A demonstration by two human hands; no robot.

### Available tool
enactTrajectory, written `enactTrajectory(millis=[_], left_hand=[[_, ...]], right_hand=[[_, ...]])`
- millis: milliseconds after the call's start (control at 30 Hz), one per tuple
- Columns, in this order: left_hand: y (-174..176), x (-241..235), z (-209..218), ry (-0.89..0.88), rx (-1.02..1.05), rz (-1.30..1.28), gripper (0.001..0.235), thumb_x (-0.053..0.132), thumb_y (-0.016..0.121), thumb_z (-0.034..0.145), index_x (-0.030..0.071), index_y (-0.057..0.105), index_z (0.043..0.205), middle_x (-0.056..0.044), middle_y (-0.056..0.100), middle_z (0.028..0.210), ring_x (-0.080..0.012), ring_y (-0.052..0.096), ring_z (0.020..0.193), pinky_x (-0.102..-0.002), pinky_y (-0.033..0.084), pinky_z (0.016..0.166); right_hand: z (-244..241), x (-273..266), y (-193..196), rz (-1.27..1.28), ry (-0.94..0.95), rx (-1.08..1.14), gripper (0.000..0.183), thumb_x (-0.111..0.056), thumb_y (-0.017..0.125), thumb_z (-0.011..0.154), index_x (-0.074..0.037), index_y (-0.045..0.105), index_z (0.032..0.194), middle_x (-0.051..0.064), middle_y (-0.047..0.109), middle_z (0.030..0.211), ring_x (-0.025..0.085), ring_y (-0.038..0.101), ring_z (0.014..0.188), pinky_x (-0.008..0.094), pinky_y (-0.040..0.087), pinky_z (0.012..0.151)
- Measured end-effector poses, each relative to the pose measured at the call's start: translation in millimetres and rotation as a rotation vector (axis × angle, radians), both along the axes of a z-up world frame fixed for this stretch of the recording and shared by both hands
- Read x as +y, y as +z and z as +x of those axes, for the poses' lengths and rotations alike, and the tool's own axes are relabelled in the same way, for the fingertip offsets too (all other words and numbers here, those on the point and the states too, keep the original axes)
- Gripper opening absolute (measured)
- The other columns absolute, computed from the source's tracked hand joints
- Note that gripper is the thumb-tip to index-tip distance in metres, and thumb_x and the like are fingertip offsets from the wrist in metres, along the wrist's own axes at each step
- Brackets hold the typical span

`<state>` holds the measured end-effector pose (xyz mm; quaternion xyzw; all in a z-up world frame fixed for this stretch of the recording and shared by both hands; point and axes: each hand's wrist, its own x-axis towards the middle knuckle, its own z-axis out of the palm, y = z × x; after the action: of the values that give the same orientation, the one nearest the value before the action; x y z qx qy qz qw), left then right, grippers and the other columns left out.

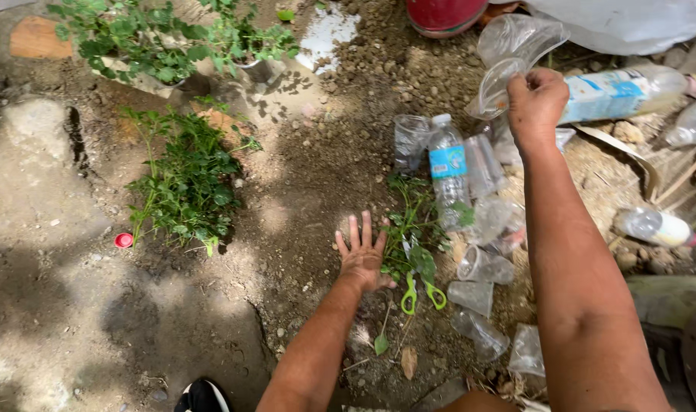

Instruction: The person uses shears to cut a plastic cup, digs a small hole in the dirt by hand, and then places a small plant into the soil.

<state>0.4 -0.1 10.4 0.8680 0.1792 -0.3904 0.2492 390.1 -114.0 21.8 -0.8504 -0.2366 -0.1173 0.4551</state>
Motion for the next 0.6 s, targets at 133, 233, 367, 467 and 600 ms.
enactTrajectory(millis=[133,233,367,467,600], left_hand=[[0,-15,-10,0.042,-0.144,0.091,0.141,0.059,0.088,0.069,0.020,-0.006,0.166,-0.027,-0.029,0.165,-0.0493,-0.022,0.154,-0.071,-0.003,0.119],[2,-44,-9,0.077,-0.204,0.080,0.132,0.052,0.088,0.074,0.020,-0.001,0.167,-0.026,-0.024,0.167,-0.0478,-0.017,0.154,-0.073,0.000,0.118],[17,-91,-11,0.136,-0.177,-0.020,0.120,0.038,0.089,0.075,0.023,0.012,0.165,-0.018,-0.019,0.169,-0.0432,-0.016,0.155,-0.068,-0.001,0.122],[7,-96,-24,0.282,-0.184,0.010,0.089,0.035,0.086,0.083,0.011,0.037,0.153,-0.026,-0.009,0.171,-0.0444,-0.007,0.158,-0.066,0.002,0.124],[-18,-90,-40,0.430,-0.563,0.040,0.078,0.024,0.080,0.086,0.005,0.043,0.151,-0.025,0.021,0.165,-0.0418,0.022,0.153,-0.060,0.016,0.124]], right_hand=[[-76,-50,45,0.205,0.132,0.260,0.022,-0.013,0.077,0.098,0.003,0.069,0.085,0.000,0.063,0.078,0.009,0.052,0.070,0.026,0.043,0.063],[-139,-89,49,0.200,0.250,0.428,0.019,-0.013,0.075,0.098,0.000,0.071,0.084,-0.005,0.064,0.074,0.004,0.052,0.066,0.022,0.042,0.059],[-209,-137,32,0.085,0.165,0.462,0.029,-0.021,0.072,0.098,0.001,0.069,0.078,-0.003,0.058,0.067,0.006,0.047,0.061,0.026,0.037,0.054],[-242,-163,17,0.034,0.146,0.549,0.040,-0.029,0.072,0.100,0.001,0.065,0.073,-0.003,0.055,0.065,0.007,0.046,0.061,0.026,0.039,0.055],[-268,-176,15,0.129,0.135,0.548,0.045,-0.031,0.070,0.103,0.000,0.063,0.072,-0.002,0.053,0.066,0.009,0.045,0.062,0.028,0.037,0.057]])
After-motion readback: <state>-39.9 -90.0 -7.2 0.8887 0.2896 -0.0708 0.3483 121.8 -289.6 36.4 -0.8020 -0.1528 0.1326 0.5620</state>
